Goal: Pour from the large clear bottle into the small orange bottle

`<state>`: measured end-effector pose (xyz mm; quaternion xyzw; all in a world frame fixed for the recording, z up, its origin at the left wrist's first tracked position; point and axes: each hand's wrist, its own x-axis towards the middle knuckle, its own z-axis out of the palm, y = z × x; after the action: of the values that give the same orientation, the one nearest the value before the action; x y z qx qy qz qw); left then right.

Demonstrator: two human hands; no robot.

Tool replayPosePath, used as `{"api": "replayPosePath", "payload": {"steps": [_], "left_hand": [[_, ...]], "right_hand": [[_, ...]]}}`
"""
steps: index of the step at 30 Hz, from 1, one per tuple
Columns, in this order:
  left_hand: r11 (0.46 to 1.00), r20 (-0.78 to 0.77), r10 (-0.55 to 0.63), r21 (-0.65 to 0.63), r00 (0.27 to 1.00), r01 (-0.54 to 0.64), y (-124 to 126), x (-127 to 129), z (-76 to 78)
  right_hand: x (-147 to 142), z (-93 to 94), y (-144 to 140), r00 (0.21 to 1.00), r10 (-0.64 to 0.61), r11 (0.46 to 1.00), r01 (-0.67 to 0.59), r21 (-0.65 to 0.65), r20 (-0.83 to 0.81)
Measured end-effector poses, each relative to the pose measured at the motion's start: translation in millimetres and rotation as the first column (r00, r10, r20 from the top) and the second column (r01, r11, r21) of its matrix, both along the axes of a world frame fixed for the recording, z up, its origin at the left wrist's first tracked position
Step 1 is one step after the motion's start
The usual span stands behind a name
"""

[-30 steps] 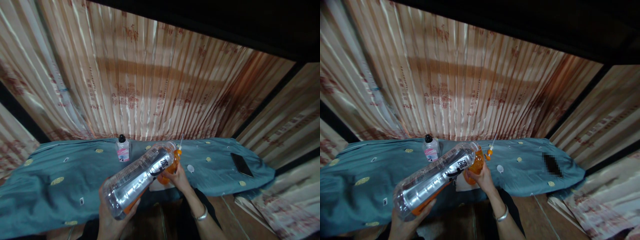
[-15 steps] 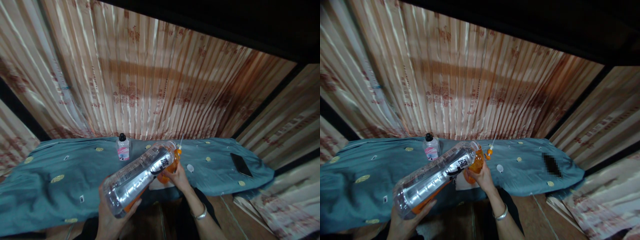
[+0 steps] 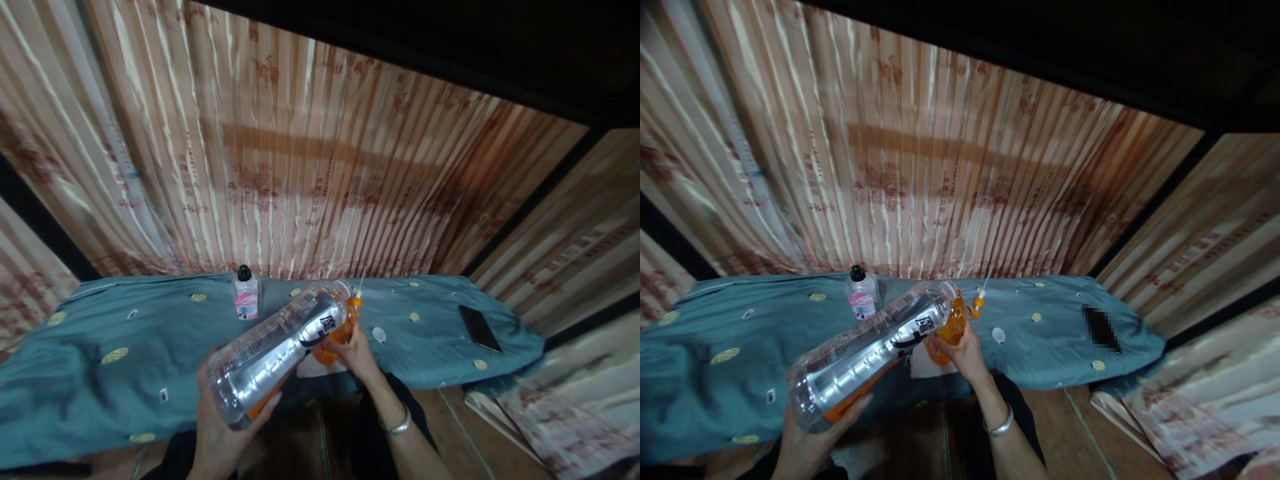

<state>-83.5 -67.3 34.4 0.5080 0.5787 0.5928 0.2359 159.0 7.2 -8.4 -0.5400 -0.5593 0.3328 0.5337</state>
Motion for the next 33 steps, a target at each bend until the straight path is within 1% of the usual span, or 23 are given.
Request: {"api": "replayPosePath", "payload": {"steps": [8, 11, 18, 22, 27, 30, 33], "left_hand": [[1.000, -0.006, -0.016, -0.023, 1.000, 0.016, -2.2, 0.3, 6.5], [1.000, -0.024, -0.013, -0.017, 1.000, 0.013, -1.8, -0.2, 5.8], [1.000, -0.083, 0.012, 0.030, 0.996, -0.009, -0.4, -0.9, 5.1], [0.999, -0.079, 0.005, 0.037, 0.997, -0.002, 0.0, -0.7, 5.5], [0.999, -0.089, 0.007, 0.048, 0.996, -0.003, 0.3, -0.1, 6.0], [0.999, -0.084, -0.003, 0.038, 0.996, 0.006, -0.9, 0.4, 6.6], [1.000, -0.089, -0.002, 0.026, 0.996, 0.005, -2.0, -0.3, 6.8]], "right_hand": [[-3.0, 8.6, -3.8, 1.000, -0.006, 1.000, 0.006, 0.001, -0.026], [-2.3, 6.7, -3.3, 1.000, -0.027, 1.000, 0.027, -0.011, -0.008], [-0.1, -0.2, -1.0, 0.999, -0.031, 0.999, 0.032, -0.019, 0.021], [-1.9, 1.1, -1.4, 0.995, -0.070, 0.997, 0.072, -0.027, 0.076], [-2.4, 1.7, -2.6, 0.989, -0.108, 0.993, 0.112, -0.035, 0.099], [-0.2, -1.7, -1.7, 0.987, -0.109, 0.992, 0.116, -0.055, 0.119], [1.3, -3.6, -0.8, 0.990, -0.087, 0.994, 0.094, -0.055, 0.111]]}}
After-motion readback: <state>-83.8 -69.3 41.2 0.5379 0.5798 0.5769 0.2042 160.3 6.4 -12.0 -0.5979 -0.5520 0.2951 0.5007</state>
